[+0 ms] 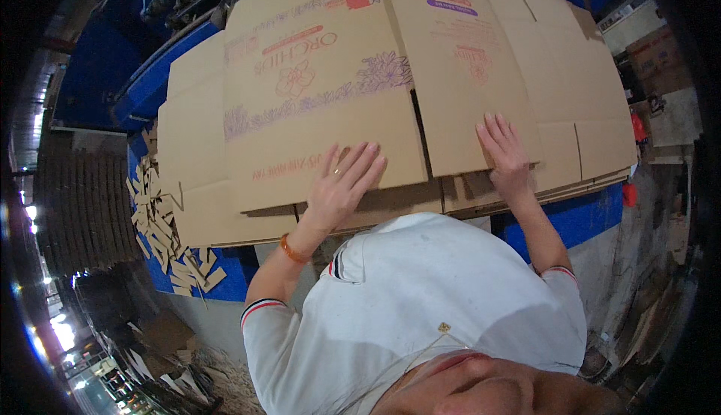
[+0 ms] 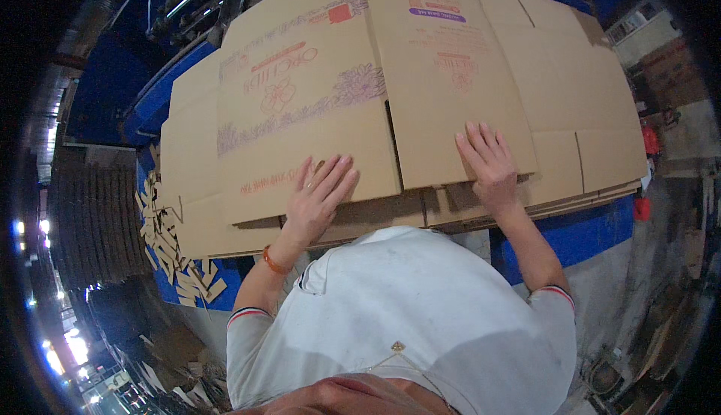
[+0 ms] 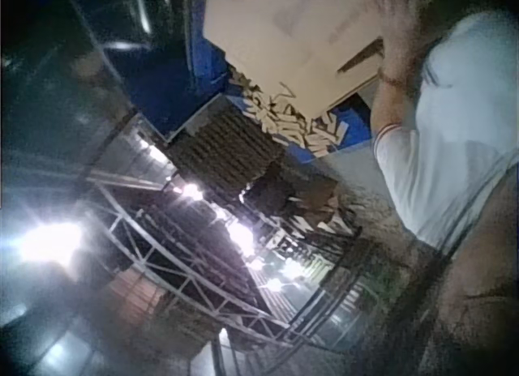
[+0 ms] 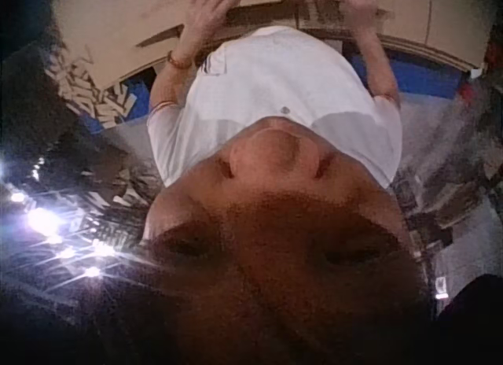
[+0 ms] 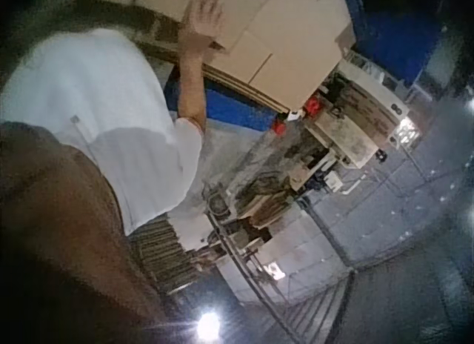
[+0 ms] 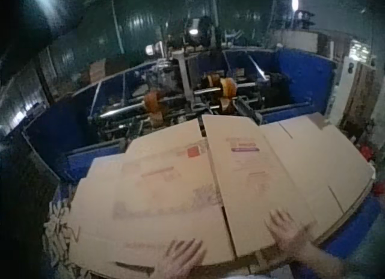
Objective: The person repeatedly picks up flat cardboard sheets, folds them along pre-scored lines to form box shapes, and places them on a conveyor belt. The process is continuous and repetitive, with the person handling each sheet individually.
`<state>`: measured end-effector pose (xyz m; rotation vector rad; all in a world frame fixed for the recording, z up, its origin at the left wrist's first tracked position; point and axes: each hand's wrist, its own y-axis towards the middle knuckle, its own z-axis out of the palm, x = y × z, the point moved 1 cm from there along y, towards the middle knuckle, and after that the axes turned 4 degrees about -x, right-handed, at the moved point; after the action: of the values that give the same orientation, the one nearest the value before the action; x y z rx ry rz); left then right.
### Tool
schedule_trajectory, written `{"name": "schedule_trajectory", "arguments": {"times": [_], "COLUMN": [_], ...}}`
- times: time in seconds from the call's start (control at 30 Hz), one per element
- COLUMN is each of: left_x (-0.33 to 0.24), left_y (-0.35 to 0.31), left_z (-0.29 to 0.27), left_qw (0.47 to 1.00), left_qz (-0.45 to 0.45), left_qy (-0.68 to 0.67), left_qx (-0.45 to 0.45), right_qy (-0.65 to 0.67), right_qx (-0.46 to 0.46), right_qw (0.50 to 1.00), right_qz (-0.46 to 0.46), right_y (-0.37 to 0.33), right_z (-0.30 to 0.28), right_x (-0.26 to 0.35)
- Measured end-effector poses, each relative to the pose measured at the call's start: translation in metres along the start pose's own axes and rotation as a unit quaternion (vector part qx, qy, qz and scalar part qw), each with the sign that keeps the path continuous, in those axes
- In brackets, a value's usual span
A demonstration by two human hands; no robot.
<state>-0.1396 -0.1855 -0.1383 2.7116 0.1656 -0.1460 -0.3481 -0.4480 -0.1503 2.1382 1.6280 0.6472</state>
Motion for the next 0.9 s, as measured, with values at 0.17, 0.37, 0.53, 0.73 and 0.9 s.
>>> {"name": "schedule_trajectory", "arguments": {"times": [0.17,0.37,0.53,0.73,0.9], "left_x": [0.041,0.05,0.048,0.006,0.117], "left_y": [0.031,0.032,0.03,0.003,0.003], "left_z": [0.033,0.039,0.034,-0.014,-0.034], "left_qw": [1.0,0.999,0.998,0.981,0.933], "left_qz": [0.001,-0.004,-0.026,-0.005,-0.34], "left_qy": [0.017,0.022,-0.043,-0.183,-0.096], "left_qx": [-0.014,-0.035,-0.045,0.068,-0.067], "right_qy": [-0.054,-0.032,-0.036,0.033,0.123], "right_qx": [0.031,0.025,0.04,0.011,-0.131], "right_qw": [0.998,0.999,0.999,0.999,0.972], "right_qz": [-0.026,-0.007,-0.009,0.038,0.151], "right_y": [0.034,0.038,0.038,0.005,-0.044], "right_z": [0.035,0.041,0.035,-0.022,-0.071], "right_x": [-0.018,-0.015,-0.016,-0.002,0.0]}}
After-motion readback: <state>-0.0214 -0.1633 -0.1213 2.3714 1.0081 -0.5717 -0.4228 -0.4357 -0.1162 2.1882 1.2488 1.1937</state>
